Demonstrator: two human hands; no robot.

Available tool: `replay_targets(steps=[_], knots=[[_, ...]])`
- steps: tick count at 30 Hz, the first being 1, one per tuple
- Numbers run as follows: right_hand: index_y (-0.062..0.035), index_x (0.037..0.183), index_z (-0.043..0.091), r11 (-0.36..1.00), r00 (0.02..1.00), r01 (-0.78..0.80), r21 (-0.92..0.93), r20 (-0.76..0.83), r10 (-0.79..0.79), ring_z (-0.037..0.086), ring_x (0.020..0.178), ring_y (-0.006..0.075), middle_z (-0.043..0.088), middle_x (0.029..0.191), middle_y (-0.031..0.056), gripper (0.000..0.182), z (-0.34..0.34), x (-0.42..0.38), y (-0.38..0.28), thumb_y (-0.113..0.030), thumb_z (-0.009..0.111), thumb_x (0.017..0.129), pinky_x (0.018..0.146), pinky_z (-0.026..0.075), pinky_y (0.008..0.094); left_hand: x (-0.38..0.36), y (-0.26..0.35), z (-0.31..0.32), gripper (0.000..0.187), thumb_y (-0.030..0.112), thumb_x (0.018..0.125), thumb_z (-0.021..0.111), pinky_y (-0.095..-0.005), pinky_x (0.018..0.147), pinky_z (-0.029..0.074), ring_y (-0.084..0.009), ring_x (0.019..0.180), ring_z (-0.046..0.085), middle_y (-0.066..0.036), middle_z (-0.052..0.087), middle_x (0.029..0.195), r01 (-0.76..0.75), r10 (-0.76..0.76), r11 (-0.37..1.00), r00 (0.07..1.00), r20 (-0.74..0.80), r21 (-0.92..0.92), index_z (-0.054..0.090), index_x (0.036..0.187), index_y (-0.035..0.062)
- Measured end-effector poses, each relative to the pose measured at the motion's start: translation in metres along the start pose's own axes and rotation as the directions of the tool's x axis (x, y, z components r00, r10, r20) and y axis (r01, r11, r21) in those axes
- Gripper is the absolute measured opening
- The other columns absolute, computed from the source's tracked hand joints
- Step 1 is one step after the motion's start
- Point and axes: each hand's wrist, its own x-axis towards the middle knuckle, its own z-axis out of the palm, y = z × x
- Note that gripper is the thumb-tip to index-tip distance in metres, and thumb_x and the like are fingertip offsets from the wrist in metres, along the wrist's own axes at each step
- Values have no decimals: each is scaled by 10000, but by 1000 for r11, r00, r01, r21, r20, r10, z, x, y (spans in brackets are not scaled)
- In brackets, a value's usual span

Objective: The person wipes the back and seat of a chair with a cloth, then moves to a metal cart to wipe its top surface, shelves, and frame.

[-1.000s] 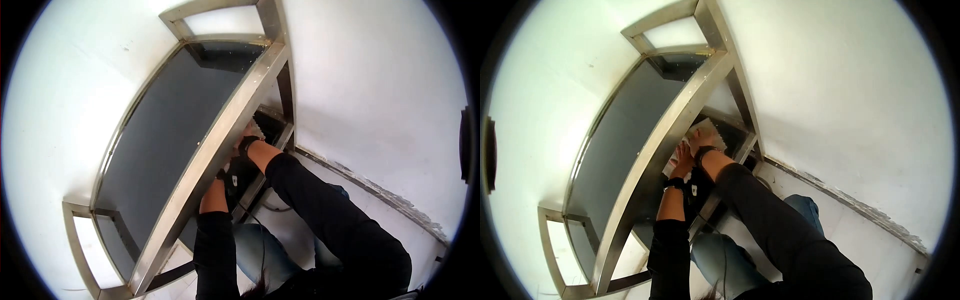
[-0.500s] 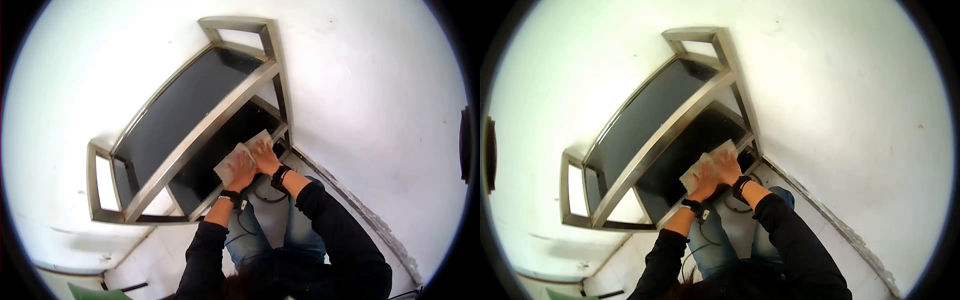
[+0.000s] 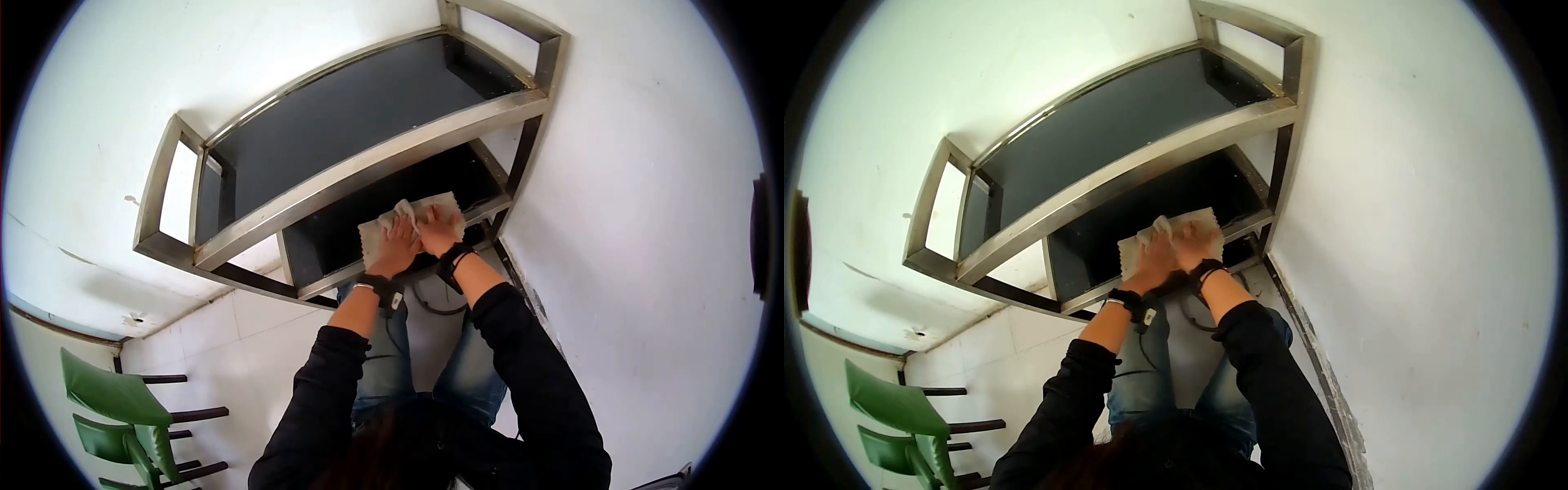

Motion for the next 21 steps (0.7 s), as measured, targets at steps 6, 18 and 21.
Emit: replay_targets(steps=[6, 18, 21], knots=[[-191, 1164, 406, 1000, 1000, -25, 1, 16, 25, 114, 1240, 253, 162, 1327, 120, 390, 3, 37, -47, -290, 426, 788, 892, 128, 610, -7, -53, -27, 590, 418, 822, 282, -490, 964, 65, -278, 1247, 66, -120, 113, 1346, 85, -82, 994, 995, 49, -67, 179, 1280, 61], [-126, 1129, 436, 928, 949, -264, 261, -103, 299, 494, 978, 244, 478, 1104, 79, 393, -32, 115, -67, -295, 450, 775, 801, 414, 328, 69, -141, -27, 612, 455, 795, 342, -526, 945, 57, -300, 1242, 11, -104, 5, 1359, 110, -71, 983, 966, 247, -150, 181, 1289, 133], [-125, 1141, 423, 841, 933, -302, 448, -41, 357, 472, 1005, 248, 460, 1126, 83, 406, -54, 106, -70, -309, 439, 780, 824, 396, 335, 75, -135, -40, 615, 450, 787, 364, -528, 944, 55, -306, 1241, -4, -101, -7, 1360, 80, -48, 990, 963, 264, -115, 186, 1289, 141]])
